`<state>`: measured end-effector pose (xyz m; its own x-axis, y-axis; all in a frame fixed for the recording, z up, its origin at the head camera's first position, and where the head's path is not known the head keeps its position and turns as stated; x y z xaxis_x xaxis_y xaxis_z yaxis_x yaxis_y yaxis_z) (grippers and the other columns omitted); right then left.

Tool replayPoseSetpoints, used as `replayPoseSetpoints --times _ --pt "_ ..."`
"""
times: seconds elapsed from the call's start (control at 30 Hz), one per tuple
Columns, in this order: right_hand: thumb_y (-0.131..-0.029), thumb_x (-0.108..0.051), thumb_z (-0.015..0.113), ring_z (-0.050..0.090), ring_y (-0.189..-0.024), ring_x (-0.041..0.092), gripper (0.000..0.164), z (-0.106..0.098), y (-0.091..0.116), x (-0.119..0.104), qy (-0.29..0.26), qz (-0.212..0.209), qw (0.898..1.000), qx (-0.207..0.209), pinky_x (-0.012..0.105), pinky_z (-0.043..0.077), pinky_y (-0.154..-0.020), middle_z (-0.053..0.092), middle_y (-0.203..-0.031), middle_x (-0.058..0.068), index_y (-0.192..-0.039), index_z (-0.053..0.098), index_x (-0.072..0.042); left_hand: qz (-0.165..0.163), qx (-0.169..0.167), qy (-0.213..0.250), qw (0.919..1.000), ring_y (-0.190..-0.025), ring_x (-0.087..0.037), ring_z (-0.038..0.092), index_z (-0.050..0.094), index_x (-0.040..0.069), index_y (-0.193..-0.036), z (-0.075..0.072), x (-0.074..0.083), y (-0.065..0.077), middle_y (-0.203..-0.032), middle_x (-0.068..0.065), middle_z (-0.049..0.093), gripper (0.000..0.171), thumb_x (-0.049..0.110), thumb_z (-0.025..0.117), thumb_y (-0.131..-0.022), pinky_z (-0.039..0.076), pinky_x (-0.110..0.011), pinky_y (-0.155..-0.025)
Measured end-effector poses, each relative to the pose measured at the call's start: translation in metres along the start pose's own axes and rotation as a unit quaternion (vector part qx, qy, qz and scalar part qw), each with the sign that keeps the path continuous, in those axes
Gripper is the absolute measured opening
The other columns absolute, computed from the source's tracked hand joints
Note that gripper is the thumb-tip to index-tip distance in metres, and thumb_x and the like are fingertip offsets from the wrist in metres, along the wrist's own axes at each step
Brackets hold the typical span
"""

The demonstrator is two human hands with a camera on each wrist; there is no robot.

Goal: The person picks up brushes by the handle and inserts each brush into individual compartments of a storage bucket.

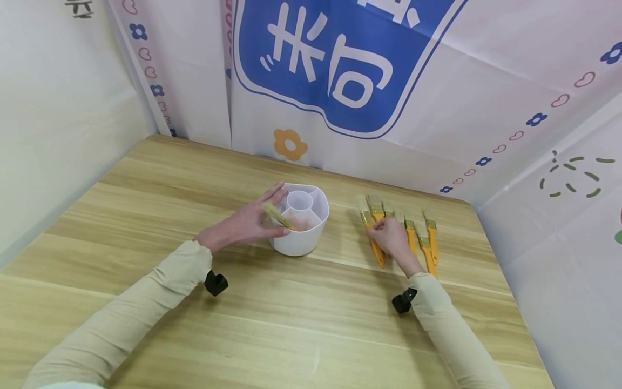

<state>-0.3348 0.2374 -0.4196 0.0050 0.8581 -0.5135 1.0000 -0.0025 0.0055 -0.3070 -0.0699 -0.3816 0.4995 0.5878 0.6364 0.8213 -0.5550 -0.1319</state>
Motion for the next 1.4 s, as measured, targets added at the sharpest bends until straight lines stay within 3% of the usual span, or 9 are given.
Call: replayPoseSetpoints --times 0.3,0.73,0.97,1.2,1.4 --pt "-0.086 -0.029 0.061 0.056 -0.057 0.014 0.025 -0.005 0.004 -0.014 -0.029 -0.034 0.998 0.034 0.024 0.045 -0.053 0.07 -0.077 0.012 -0.087 0.067 -0.005 -0.009 -0.002 -0.003 1.0 -0.142 -0.041 0.021 0.009 0.019 -0.152 0.003 -0.003 0.001 -0.16 0.0 -0.004 0.093 0.046 0.065 -0.083 0.03 -0.062 -0.107" --pt "-0.087 -0.022 0.064 0.057 -0.057 0.01 0.022 -0.012 0.016 -0.056 -0.134 -0.074 0.987 0.041 0.023 0.049 -0.055 0.068 -0.075 0.013 -0.093 0.066 -0.001 -0.002 0.01 0.004 0.9999 -0.142 -0.038 0.023 0.012 0.015 -0.151 0.001 -0.003 0.0 -0.16 -0.002 0.0 0.093 0.042 0.068 -0.082 0.031 -0.058 -0.109" --pt "-0.085 -0.02 0.066 0.055 -0.054 0.009 0.02 -0.014 0.019 -0.069 -0.141 -0.087 0.984 0.057 0.022 0.049 -0.051 0.068 -0.074 0.015 -0.09 0.066 -0.001 -0.001 0.011 -0.001 0.9999 -0.142 -0.038 0.023 0.013 0.015 -0.151 0.002 -0.004 0.0 -0.16 -0.004 0.001 0.093 0.043 0.067 -0.082 0.031 -0.059 -0.108" --pt "-0.086 -0.024 0.065 0.057 -0.059 0.013 0.022 -0.01 0.018 -0.072 -0.145 -0.076 0.986 0.041 0.024 0.05 -0.054 0.067 -0.075 0.011 -0.093 0.065 -0.003 -0.005 0.007 -0.01 0.9999 -0.143 -0.037 0.021 0.011 0.018 -0.152 0.003 -0.003 0.001 -0.16 -0.001 -0.002 0.092 0.045 0.066 -0.083 0.03 -0.059 -0.109" --pt "-0.085 -0.021 0.066 0.056 -0.057 0.013 0.022 -0.011 0.018 -0.081 -0.156 -0.091 0.983 0.042 0.023 0.049 -0.053 0.067 -0.073 0.012 -0.093 0.065 -0.001 0.0 0.009 -0.003 1.0 -0.142 -0.039 0.021 0.012 0.015 -0.151 0.001 -0.001 0.0 -0.16 -0.004 -0.001 0.093 0.043 0.067 -0.082 0.03 -0.059 -0.109"
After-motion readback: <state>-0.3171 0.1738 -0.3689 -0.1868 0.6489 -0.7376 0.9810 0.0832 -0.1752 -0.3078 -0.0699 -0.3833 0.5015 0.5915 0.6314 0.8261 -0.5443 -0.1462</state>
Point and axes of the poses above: each hand's wrist, its own y-axis away from the middle knuckle, its own z-axis out of the palm, x = y × z, the point moved 8 cm from there along -y, towards the middle knuckle
